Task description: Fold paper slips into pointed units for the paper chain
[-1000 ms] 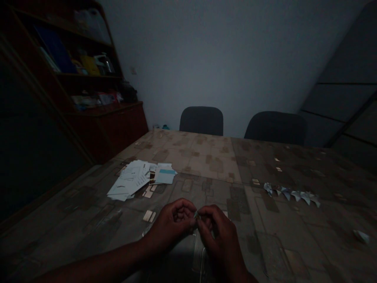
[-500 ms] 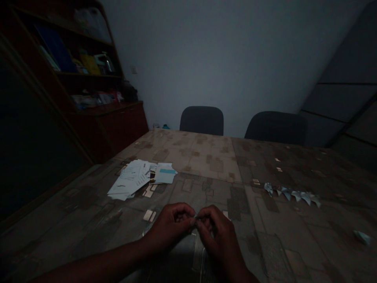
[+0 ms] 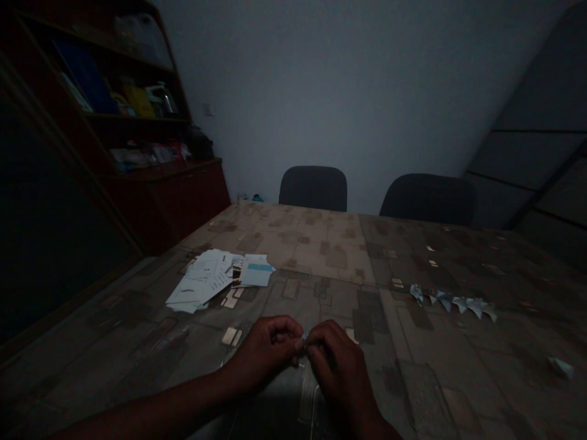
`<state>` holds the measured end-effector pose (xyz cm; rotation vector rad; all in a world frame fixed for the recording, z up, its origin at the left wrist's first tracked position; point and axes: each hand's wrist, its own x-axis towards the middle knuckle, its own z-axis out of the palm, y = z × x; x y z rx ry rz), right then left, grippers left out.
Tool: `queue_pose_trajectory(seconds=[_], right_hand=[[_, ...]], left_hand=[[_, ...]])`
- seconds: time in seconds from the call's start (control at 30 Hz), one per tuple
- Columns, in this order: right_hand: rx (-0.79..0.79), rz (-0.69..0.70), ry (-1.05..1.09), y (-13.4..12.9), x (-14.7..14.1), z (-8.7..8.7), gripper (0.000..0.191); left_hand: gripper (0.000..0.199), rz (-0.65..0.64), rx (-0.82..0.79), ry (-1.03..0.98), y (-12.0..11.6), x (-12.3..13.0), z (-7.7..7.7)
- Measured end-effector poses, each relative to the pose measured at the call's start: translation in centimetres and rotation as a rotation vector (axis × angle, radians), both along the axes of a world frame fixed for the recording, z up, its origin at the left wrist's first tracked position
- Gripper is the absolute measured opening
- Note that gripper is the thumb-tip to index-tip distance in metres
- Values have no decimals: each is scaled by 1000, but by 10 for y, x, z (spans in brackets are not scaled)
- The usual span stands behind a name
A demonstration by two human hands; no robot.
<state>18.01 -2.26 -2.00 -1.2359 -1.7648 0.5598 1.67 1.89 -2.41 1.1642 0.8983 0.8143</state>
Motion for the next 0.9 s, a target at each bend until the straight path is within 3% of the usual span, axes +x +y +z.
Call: queue_pose_trajectory(seconds=[0.13,0.23,0.3,0.4,0.5,0.63,0.9], right_hand=[[-53,-68,114,1,-1,4,13],[-291,-117,278,0,-2,4,30],[-476,-68,388,-1,-4,2,44],[-562,33,512,-1,-8,0,54],[-580,74,569,-1,-9,-1,53],[-595,84,580,1,-7,-3,49],[-610,-11,585,3,-5,-5,47]], left_hand=[[5,66,271,166,0,-3,5],[9,118,655,303,1,-8,10],[11,96,830,333,2,-12,13],[14,29,956,355,1,-15,13],[16,-7,980,371,1,-15,11],[12,2,850,345,2,-13,12],[9,17,768,330,3,-11,14]])
